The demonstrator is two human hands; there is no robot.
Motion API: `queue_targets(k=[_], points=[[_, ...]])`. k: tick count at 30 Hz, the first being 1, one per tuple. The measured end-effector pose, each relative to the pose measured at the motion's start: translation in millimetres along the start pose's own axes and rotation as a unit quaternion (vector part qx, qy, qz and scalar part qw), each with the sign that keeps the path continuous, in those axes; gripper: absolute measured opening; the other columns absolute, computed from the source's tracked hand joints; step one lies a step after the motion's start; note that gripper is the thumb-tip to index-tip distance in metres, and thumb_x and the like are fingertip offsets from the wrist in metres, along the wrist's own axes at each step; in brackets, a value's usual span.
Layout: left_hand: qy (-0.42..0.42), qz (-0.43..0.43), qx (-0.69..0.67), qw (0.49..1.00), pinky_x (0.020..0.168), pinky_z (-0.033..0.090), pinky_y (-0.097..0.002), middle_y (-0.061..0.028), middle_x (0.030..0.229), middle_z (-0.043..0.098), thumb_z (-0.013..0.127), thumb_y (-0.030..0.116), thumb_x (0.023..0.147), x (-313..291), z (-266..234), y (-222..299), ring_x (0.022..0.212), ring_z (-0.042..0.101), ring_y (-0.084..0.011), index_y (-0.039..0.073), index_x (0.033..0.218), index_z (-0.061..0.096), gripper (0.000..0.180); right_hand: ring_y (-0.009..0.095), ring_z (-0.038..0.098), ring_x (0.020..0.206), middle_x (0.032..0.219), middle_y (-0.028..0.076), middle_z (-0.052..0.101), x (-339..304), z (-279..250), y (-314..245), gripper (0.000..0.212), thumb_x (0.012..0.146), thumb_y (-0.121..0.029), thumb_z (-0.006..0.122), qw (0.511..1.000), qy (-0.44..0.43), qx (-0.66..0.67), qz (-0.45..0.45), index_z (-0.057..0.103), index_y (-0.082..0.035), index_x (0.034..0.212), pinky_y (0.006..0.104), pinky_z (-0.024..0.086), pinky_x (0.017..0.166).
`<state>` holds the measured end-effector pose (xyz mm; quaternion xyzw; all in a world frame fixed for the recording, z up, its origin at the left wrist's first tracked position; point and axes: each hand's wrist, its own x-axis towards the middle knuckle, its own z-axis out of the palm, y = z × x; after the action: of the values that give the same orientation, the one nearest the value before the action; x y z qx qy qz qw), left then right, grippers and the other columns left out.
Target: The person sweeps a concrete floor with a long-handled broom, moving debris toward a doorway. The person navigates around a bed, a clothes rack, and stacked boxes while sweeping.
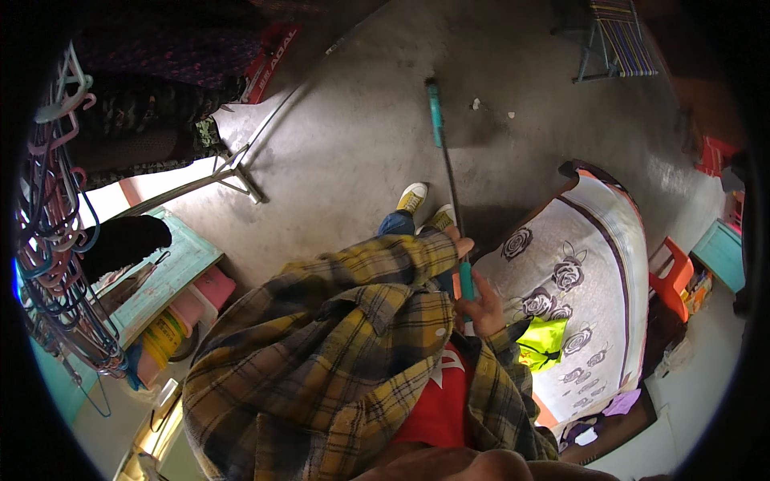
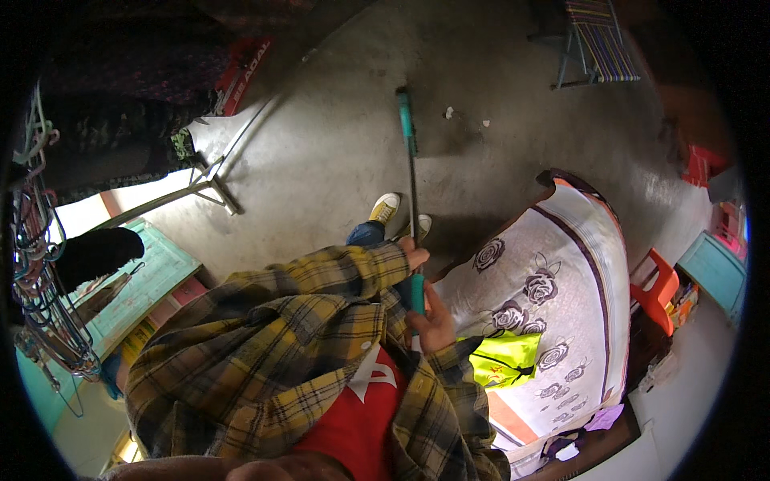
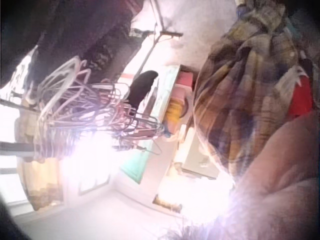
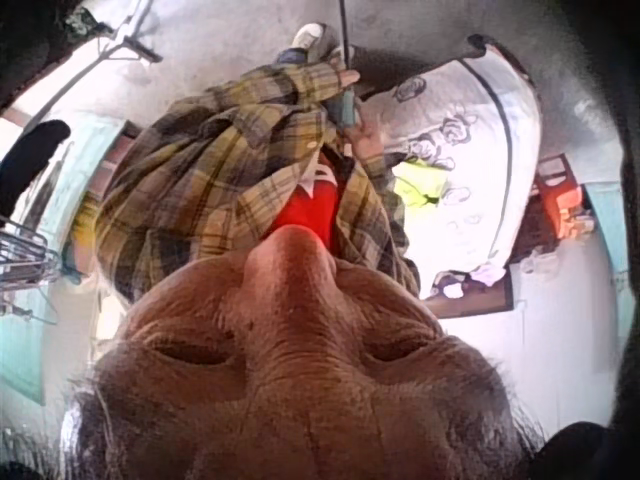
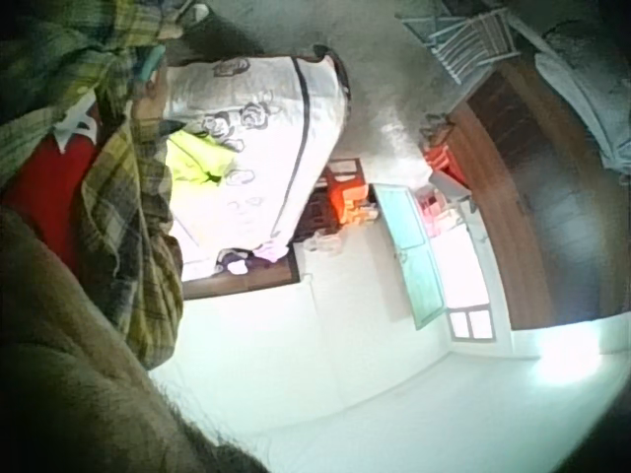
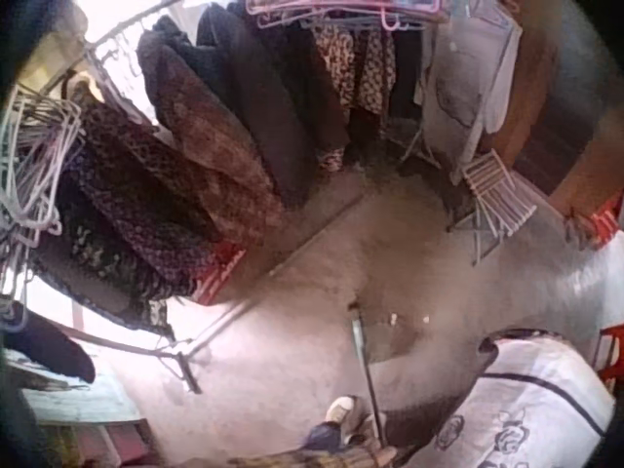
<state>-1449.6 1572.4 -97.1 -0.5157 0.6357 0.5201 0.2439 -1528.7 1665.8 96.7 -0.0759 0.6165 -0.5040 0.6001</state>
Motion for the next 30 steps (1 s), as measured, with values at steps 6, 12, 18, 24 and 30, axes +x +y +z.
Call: queue_targets(k=[6, 12, 18, 24, 30], points=[[-0.081, -0.006, 0.157, 0.984, 0.063, 0.046, -0.0409, -0.0116, 0.080, 0.063, 0.057, 0.033, 0.077, 63, -39, -99, 0.075, 0.060, -0.0277, 0.011, 0.076, 0.066, 0.024, 0.015, 0.051, 0.077, 0.102, 0.009, 0.053, 60, 22, -16, 0.052, 0.083, -0.005, 0.053, 0.975, -0.190, 0.059, 0.102, 0.035, -0.001, 0.132, 0.0279, 0.043, 0.065], [0.095, -0.250, -0.126, 0.955, 0.056, 0.047, -0.0393, -0.0148, 0.067, 0.062, 0.047, 0.026, 0.075, 117, -201, -184, 0.063, 0.062, -0.0279, 0.004, 0.071, 0.063, 0.028, 0.020, 0.051, 0.058, 0.068, 0.007, 0.054, 234, 101, 42, 0.022, 0.084, -0.023, 0.055, 0.859, -0.455, 0.232, -0.032, 0.059, -0.001, 0.088, 0.0338, 0.042, 0.051], [0.064, -0.231, -0.228, 0.944, 0.038, 0.038, -0.0364, -0.0109, 0.052, 0.049, 0.052, 0.019, 0.071, 157, -246, -63, 0.039, 0.045, -0.0219, 0.001, 0.067, 0.054, 0.019, 0.015, 0.058, 0.062, 0.071, 0.006, 0.060, 337, 76, 38, 0.031, 0.078, -0.034, 0.059, 0.883, -0.281, -0.167, -0.338, 0.061, -0.003, 0.083, 0.0281, 0.046, 0.056], [-0.083, 0.070, 0.192, 0.975, 0.047, 0.047, -0.0367, -0.0140, 0.057, 0.059, 0.059, 0.016, 0.069, 200, -140, 94, 0.052, 0.059, -0.0259, 0.005, 0.065, 0.062, 0.013, 0.016, 0.043, 0.055, 0.070, 0.005, 0.047, 275, -105, -19, 0.016, 0.089, -0.019, 0.049, 0.920, -0.223, 0.233, 0.224, 0.049, -0.004, 0.094, 0.0315, 0.041, 0.052], [-0.197, 0.045, 0.129, 0.971, 0.052, 0.046, -0.0421, -0.0182, 0.063, 0.060, 0.058, 0.025, 0.067, 175, -27, 246, 0.061, 0.060, -0.0254, -0.003, 0.065, 0.064, 0.028, 0.013, 0.042, 0.061, 0.074, 0.007, 0.043, 160, -208, -97, 0.051, 0.082, -0.001, 0.046, 0.862, -0.025, 0.471, 0.185, 0.031, -0.002, 0.130, 0.0252, 0.039, 0.053]])
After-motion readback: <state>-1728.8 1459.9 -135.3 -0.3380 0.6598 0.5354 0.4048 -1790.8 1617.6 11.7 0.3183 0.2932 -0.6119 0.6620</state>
